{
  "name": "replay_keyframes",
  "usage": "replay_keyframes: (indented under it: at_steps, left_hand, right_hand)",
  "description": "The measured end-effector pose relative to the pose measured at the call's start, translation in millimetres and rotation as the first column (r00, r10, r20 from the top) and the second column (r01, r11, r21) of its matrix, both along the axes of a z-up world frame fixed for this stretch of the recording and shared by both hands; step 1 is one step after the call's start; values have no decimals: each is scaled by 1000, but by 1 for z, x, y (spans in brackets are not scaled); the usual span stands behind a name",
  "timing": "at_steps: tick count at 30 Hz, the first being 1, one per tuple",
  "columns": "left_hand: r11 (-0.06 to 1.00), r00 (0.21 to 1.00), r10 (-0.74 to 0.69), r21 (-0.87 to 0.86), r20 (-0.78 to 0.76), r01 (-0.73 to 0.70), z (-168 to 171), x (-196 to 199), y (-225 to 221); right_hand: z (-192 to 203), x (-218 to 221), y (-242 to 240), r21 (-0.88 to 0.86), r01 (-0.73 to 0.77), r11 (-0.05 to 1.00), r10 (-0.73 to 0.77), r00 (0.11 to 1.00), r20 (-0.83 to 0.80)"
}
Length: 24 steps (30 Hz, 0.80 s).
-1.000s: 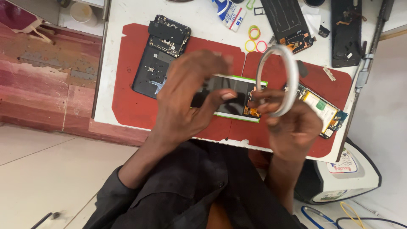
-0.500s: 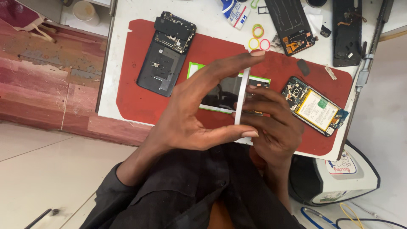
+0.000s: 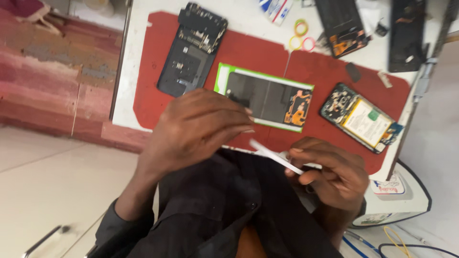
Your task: The person handles a disassembled smartphone, inspecting the screen and internal components. They then apply a strip of adhesive tape along the edges of the phone's screen assembly.
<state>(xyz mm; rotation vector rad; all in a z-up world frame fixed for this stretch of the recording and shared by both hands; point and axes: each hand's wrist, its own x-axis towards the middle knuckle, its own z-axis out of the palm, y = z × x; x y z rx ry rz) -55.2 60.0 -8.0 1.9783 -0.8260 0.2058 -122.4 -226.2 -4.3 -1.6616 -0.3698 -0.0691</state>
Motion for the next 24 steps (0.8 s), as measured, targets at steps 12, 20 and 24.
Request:
replay_keyframes:
  at_steps: [12,20,24]
  left_hand:
    - [991,934,-135,-50,-330,126,-4,-3,5]
    - [992,917,-107,20,-383,124,-7,5,1]
    - [992,913,-100,27,-396,120,-11,8,1]
  right_hand:
    - [-4,4,-6,-210,57,976,-88,986,-142]
    - [-3,17,2,-117,68,991,-95,965,-245]
    - [-5,24,5,-116,61,991,-89,963,-253]
